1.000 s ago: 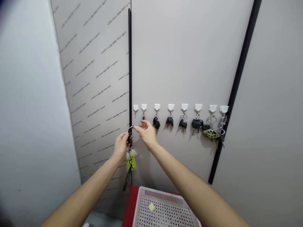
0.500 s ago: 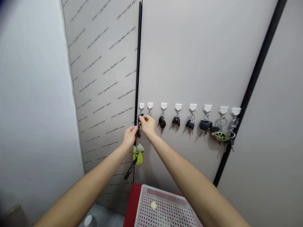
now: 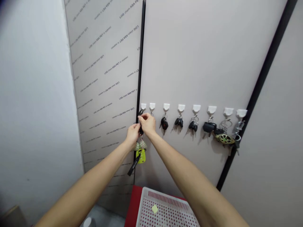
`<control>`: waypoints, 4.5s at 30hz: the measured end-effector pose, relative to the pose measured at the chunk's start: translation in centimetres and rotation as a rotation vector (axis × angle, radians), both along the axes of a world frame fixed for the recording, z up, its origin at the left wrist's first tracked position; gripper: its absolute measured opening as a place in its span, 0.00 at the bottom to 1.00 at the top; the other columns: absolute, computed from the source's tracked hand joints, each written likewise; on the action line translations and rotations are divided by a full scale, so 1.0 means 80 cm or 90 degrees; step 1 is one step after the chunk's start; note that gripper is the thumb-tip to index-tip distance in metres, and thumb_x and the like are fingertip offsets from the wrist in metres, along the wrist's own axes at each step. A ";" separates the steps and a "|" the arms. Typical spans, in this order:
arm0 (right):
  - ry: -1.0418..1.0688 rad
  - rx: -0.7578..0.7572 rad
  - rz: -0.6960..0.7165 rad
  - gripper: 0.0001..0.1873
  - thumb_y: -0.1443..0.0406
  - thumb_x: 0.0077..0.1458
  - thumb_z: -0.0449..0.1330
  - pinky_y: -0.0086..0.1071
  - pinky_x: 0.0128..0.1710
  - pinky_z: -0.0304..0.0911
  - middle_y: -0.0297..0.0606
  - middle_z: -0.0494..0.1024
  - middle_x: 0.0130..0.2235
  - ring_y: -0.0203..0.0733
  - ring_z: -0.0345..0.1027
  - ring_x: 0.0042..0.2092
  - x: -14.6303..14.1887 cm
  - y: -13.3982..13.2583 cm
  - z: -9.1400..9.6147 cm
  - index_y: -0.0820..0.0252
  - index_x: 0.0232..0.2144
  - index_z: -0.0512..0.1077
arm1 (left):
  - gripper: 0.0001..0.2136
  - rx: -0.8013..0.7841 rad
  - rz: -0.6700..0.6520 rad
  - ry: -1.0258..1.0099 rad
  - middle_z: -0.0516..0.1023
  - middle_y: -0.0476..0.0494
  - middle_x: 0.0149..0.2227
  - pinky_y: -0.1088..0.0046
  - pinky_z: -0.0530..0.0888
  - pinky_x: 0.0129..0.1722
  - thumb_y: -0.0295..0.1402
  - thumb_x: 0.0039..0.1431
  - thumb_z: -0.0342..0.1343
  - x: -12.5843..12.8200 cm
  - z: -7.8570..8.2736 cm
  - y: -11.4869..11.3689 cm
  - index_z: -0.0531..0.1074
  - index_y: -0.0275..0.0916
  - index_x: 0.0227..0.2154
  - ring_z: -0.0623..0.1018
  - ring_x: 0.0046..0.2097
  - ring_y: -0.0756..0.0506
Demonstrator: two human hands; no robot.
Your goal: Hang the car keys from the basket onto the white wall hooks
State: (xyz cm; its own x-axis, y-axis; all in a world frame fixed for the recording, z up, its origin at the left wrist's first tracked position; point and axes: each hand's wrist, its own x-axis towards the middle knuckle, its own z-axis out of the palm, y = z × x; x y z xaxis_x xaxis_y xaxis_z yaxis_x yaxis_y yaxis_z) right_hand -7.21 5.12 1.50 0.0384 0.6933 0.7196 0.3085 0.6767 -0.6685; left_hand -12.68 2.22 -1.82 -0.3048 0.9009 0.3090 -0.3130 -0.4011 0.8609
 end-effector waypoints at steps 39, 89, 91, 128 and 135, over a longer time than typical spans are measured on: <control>0.021 0.031 0.126 0.38 0.70 0.41 0.49 0.24 0.19 0.55 0.27 0.62 0.21 0.28 0.52 0.18 0.181 -0.138 -0.044 0.53 0.50 0.30 | 0.36 0.212 -0.182 0.252 0.59 0.58 0.18 0.83 0.59 0.22 0.21 0.40 0.47 0.100 -0.006 -0.109 0.33 0.45 0.49 0.60 0.21 0.58; -0.247 -0.043 -0.054 0.08 0.68 0.38 0.46 0.25 0.23 0.56 0.34 0.67 0.20 0.30 0.58 0.20 0.094 -0.026 0.044 0.64 0.22 0.65 | 0.05 0.036 0.099 0.169 0.58 0.58 0.10 0.85 0.53 0.11 0.31 0.42 0.45 0.025 0.064 0.014 0.62 0.35 0.20 0.57 0.11 0.59; -0.180 -0.150 -0.023 0.11 0.67 0.38 0.46 0.24 0.18 0.55 0.33 0.66 0.20 0.29 0.57 0.17 0.087 -0.019 0.023 0.64 0.28 0.64 | 0.04 -0.031 0.055 0.173 0.57 0.58 0.09 0.84 0.52 0.11 0.30 0.41 0.46 0.025 0.048 0.014 0.60 0.35 0.17 0.56 0.11 0.59; -0.395 -0.296 0.099 0.11 0.71 0.36 0.45 0.23 0.22 0.50 0.30 0.67 0.19 0.31 0.57 0.23 0.219 -0.149 -0.251 0.61 0.20 0.68 | 0.09 -0.215 -0.329 0.556 0.62 0.53 0.18 0.80 0.58 0.20 0.28 0.39 0.45 0.081 -0.200 -0.124 0.66 0.35 0.26 0.62 0.21 0.55; -0.503 -0.297 0.116 0.11 0.67 0.36 0.49 0.24 0.23 0.53 0.34 0.70 0.22 0.33 0.60 0.23 0.246 -0.134 -0.206 0.61 0.25 0.70 | 0.13 -0.243 -0.163 0.636 0.69 0.48 0.25 0.76 0.63 0.30 0.28 0.39 0.45 0.059 -0.230 -0.123 0.66 0.35 0.31 0.67 0.29 0.50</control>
State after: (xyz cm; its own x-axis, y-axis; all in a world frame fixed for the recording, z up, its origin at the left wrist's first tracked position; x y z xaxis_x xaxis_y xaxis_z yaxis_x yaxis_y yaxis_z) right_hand 12.46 -5.58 -15.01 -0.4811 0.8658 0.1373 0.7052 0.4753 -0.5262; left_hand -7.96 -7.61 -20.18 0.1376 0.9905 -0.0004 0.5582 -0.0772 0.8261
